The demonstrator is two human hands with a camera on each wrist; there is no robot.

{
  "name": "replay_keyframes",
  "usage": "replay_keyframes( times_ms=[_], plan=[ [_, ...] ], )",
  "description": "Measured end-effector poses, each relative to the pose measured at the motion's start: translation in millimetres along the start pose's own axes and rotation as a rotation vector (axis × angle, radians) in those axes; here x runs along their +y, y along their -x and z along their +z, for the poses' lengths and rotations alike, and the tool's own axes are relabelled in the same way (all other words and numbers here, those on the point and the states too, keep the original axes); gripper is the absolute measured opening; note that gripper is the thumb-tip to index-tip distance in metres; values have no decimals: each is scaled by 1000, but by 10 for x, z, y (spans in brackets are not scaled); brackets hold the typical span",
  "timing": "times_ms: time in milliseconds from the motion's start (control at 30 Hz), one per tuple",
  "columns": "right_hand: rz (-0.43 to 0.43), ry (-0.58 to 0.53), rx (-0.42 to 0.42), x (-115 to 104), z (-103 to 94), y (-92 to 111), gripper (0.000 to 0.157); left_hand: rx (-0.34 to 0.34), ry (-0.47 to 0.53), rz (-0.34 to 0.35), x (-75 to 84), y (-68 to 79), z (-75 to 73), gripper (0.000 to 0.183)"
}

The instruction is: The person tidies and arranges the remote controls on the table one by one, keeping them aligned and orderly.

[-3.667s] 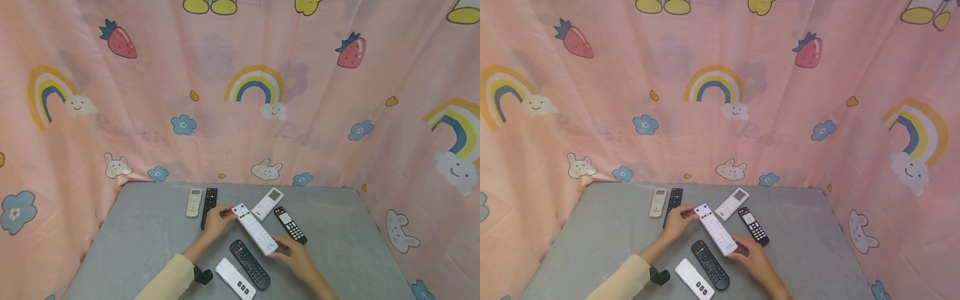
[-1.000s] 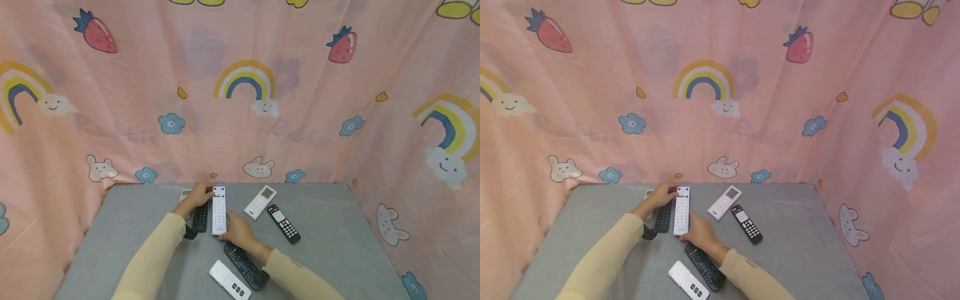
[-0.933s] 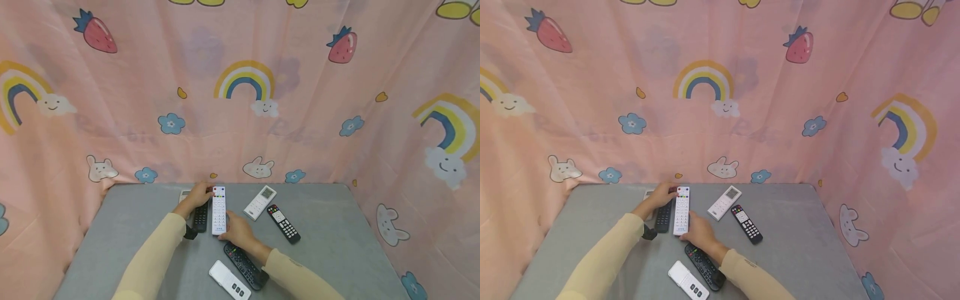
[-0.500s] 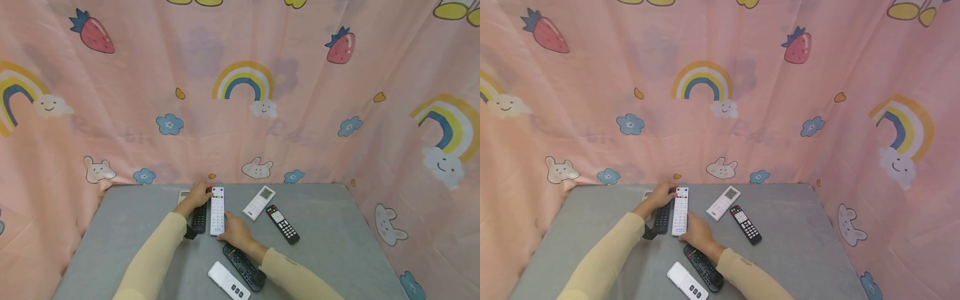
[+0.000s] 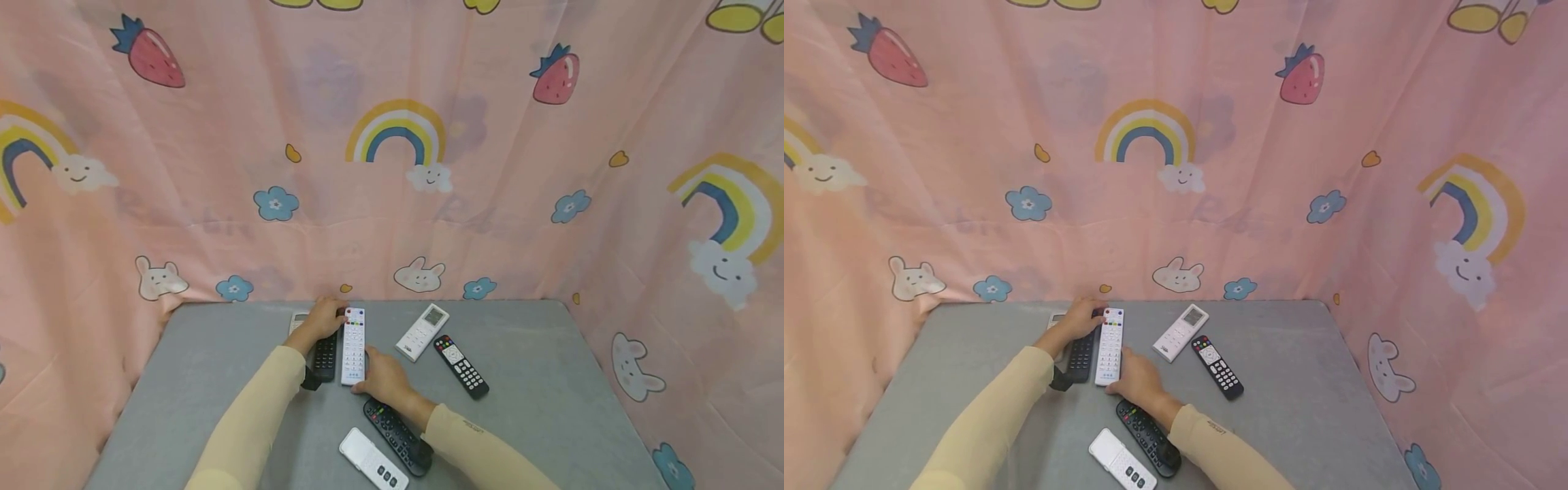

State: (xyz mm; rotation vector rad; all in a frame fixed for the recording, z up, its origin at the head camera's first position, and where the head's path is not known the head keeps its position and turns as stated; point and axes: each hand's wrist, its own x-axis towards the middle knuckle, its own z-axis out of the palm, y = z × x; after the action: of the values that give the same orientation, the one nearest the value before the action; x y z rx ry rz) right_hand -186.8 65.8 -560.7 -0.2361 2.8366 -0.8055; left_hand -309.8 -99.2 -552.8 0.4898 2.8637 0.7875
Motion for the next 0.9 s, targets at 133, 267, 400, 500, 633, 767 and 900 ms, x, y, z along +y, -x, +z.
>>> replay_keyframes(
  times_ms=[133,267,400,500,633,767,900],
  plan=[
    [3,-5,-5,5,7,0,92,-6,8,-7,-1,3,0,37],
    [0,-4,1,15,19,4,92,-9,29,-15,-3,17,-4,38],
    [-14,10,10,25,29,-2,92,-11,39,-26,-7,25,2,38],
    [-21,10,10,35,39,-4,93,-11,35,-28,-26,20,21,38],
    [-22,-2,9,45,45,-4,94,-9,43,-26,-44,19,41,39],
    [-23,-10,13,57,47,-11,95,15,36,-5,-37,36,39,38],
    [-26,-19,15,64,47,-19,96,17,36,3,-41,48,37,38]
  ],
)
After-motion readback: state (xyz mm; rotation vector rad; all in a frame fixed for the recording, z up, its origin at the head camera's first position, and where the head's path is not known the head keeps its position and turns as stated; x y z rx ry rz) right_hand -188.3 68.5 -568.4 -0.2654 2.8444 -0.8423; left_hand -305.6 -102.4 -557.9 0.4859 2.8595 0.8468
